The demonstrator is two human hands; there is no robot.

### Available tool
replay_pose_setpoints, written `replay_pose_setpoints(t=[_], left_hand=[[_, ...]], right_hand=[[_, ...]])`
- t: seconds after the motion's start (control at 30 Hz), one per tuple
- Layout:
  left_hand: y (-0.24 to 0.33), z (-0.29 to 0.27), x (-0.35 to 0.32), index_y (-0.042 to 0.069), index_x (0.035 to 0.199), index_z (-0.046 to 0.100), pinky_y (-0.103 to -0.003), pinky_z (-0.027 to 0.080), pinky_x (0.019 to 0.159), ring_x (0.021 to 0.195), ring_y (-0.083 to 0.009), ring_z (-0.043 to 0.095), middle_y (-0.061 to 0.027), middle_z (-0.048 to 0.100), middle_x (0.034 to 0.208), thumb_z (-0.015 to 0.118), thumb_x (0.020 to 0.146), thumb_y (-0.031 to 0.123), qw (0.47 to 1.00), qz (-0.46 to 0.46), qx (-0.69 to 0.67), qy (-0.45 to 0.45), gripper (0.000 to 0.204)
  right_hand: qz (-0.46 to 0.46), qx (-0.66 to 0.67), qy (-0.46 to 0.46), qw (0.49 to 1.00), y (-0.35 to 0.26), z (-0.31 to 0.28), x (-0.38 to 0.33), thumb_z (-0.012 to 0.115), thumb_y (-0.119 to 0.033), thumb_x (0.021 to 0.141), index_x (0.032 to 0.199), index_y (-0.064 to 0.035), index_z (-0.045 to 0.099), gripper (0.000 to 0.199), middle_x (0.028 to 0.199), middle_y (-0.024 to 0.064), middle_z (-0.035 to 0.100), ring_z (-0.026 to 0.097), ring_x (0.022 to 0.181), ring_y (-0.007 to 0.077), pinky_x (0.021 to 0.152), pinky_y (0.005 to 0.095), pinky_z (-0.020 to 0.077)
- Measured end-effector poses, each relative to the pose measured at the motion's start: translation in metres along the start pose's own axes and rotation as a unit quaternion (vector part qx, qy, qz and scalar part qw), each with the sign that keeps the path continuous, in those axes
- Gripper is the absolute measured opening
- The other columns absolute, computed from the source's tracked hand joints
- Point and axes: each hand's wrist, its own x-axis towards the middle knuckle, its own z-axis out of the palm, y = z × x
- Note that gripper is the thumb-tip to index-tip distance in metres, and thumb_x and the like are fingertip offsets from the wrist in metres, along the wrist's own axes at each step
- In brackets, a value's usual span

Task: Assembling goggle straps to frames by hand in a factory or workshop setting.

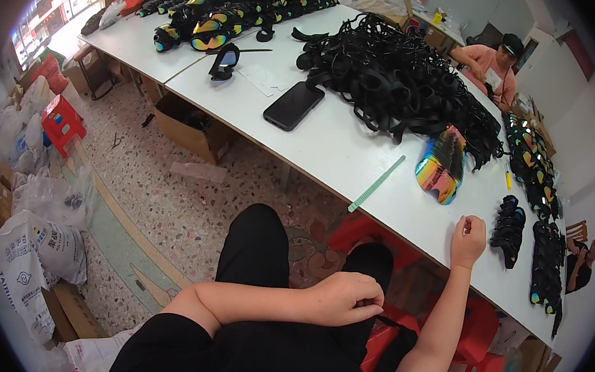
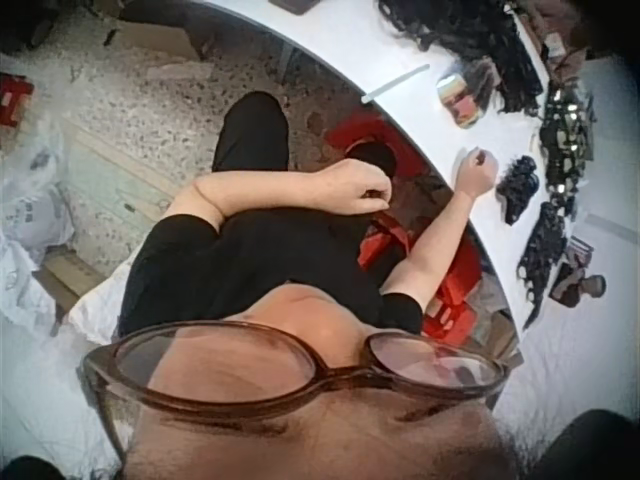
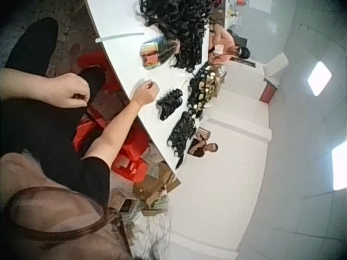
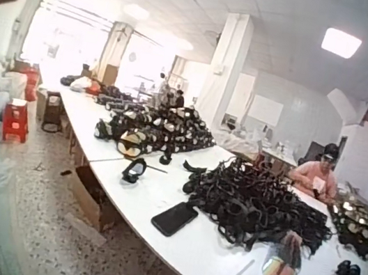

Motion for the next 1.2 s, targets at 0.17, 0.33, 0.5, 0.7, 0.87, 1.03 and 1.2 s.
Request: replay_pose_setpoints(t=[0.17, 0.33, 0.5, 0.7, 0.87, 1.03, 1.2], left_hand=[[-0.010, 0.006, -0.004, 0.005, 0.084, 0.060, -0.039, 0.050, 0.065, 0.073, -0.0278, 0.061, -0.0093, 0.059, 0.077, 0.068, 0.085, 0.013, 0.998, 0.022, 0.056, -0.023, 0.012], [-0.016, -0.014, 0.000, 0.005, 0.085, 0.061, -0.040, 0.051, 0.068, 0.076, -0.0291, 0.062, -0.0090, 0.060, 0.078, 0.067, 0.086, 0.016, 0.990, 0.083, 0.103, -0.046, 0.012], [-0.014, -0.086, 0.009, 0.006, 0.086, 0.066, -0.036, 0.052, 0.069, 0.078, -0.0273, 0.064, -0.0089, 0.063, 0.081, 0.070, 0.084, 0.015, 0.987, 0.033, 0.154, 0.007, 0.010], [-0.005, -0.182, 0.030, 0.003, 0.086, 0.067, -0.035, 0.052, 0.067, 0.073, -0.0270, 0.064, -0.0108, 0.065, 0.080, 0.070, 0.084, 0.015, 0.957, -0.003, 0.272, 0.101, 0.012], [-0.033, -0.265, 0.069, 0.004, 0.084, 0.065, -0.034, 0.050, 0.066, 0.072, -0.0249, 0.062, -0.0097, 0.063, 0.077, 0.069, 0.083, 0.008, 0.881, 0.037, 0.416, 0.222, 0.007], [-0.092, -0.348, 0.131, 0.006, 0.087, 0.065, -0.042, 0.050, 0.074, 0.082, -0.0313, 0.061, -0.0118, 0.063, 0.082, 0.067, 0.081, 0.011, 0.815, 0.010, 0.521, 0.256, 0.008], [-0.157, -0.428, 0.180, 0.007, 0.092, 0.069, -0.041, 0.051, 0.085, 0.098, -0.0307, 0.062, -0.0100, 0.065, 0.103, 0.069, 0.079, 0.014, 0.738, -0.063, 0.626, 0.246, 0.015]], right_hand=[[0.006, 0.008, 0.001, 1.000, -0.003, -0.001, 0.001, 0.064, -0.010, 0.087, 0.082, -0.0044, 0.057, 0.010, 0.076, 0.0069, 0.054, 0.054, 0.063, 0.0208, 0.058, 0.0334, 0.0458], [-0.004, 0.028, 0.004, 1.000, -0.008, -0.003, 0.004, 0.064, -0.007, 0.087, 0.084, -0.0037, 0.058, 0.008, 0.077, 0.0076, 0.054, 0.054, 0.064, 0.0213, 0.059, 0.0338, 0.0459], [-0.025, 0.092, -0.020, 0.995, -0.047, -0.001, 0.016, 0.067, -0.004, 0.081, 0.099, -0.0020, 0.059, 0.019, 0.093, 0.0123, 0.056, 0.057, 0.087, 0.0283, 0.078, 0.0383, 0.0476], [-0.033, 0.140, 0.042, 0.989, -0.046, 0.025, 0.018, 0.065, -0.003, 0.084, 0.112, 0.0006, 0.056, 0.030, 0.111, 0.0178, 0.054, 0.053, 0.106, 0.0355, 0.094, 0.0430, 0.0438], [-0.011, 0.133, 0.018, 0.991, -0.053, 0.014, 0.011, 0.063, 0.000, 0.085, 0.110, 0.0029, 0.056, 0.026, 0.108, 0.0184, 0.055, 0.054, 0.102, 0.0356, 0.091, 0.0425, 0.0445], [0.004, 0.132, -0.013, 0.991, -0.060, 0.015, 0.015, 0.062, 0.003, 0.083, 0.110, 0.0043, 0.056, 0.027, 0.106, 0.0192, 0.055, 0.054, 0.101, 0.0354, 0.090, 0.0423, 0.0448], [0.045, 0.121, -0.036, 0.991, -0.061, 0.010, 0.016, 0.061, 0.005, 0.083, 0.108, 0.0054, 0.056, 0.026, 0.106, 0.0191, 0.054, 0.055, 0.099, 0.0349, 0.090, 0.0412, 0.0445]])
